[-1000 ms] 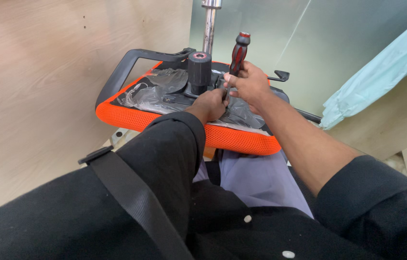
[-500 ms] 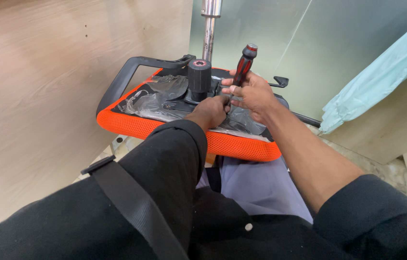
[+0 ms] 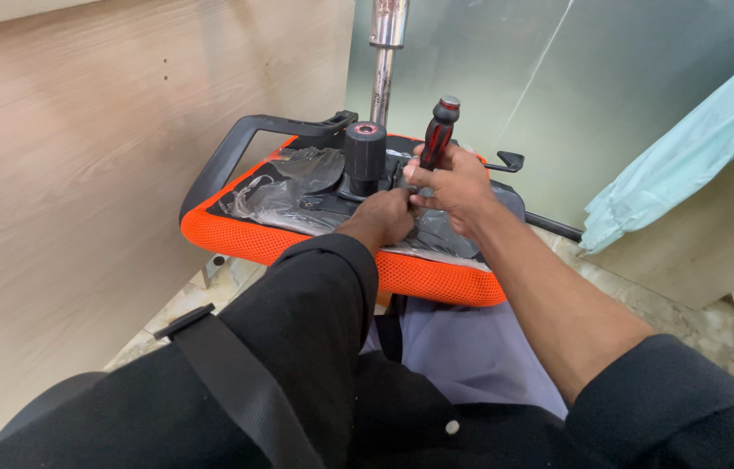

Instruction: The person uses a screwdriver to tighten a screw on the central column of an orange office chair base. The chair is placed on their lap while they work on the mechanism.

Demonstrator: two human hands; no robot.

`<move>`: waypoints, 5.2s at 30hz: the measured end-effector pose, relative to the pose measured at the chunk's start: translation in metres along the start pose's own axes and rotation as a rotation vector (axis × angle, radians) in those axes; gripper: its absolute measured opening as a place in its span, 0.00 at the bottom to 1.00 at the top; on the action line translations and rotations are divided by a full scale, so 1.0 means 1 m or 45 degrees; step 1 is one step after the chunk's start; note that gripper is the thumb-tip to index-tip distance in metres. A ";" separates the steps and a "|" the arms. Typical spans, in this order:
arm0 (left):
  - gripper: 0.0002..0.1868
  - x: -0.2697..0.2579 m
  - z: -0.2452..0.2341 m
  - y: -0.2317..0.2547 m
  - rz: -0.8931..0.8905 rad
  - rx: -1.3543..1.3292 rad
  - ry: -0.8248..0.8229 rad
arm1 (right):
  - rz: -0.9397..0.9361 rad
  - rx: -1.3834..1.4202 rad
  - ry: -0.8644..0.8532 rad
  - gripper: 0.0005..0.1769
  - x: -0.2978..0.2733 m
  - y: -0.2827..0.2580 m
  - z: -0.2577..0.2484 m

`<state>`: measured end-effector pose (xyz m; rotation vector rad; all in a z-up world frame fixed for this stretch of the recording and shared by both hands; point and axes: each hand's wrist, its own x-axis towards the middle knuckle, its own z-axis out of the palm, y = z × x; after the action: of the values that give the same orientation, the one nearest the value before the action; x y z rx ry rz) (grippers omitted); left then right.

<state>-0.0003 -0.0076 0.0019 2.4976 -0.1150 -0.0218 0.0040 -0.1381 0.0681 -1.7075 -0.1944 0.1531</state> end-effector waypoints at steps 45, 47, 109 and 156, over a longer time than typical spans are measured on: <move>0.20 -0.009 -0.005 0.007 0.066 0.125 0.032 | 0.056 -0.129 -0.124 0.19 0.000 -0.009 -0.012; 0.21 -0.003 -0.004 0.002 0.093 0.201 0.066 | 0.053 -0.127 -0.103 0.18 0.003 -0.006 -0.007; 0.20 -0.011 -0.019 0.007 0.109 -0.162 0.018 | -0.031 -0.153 -0.004 0.19 0.016 -0.003 -0.005; 0.20 -0.011 -0.016 0.008 0.190 -0.039 0.012 | 0.054 -0.008 -0.250 0.22 0.023 -0.016 -0.022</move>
<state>-0.0111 -0.0034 0.0196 2.4515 -0.2946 0.0496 0.0303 -0.1526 0.0877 -1.7031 -0.3044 0.3531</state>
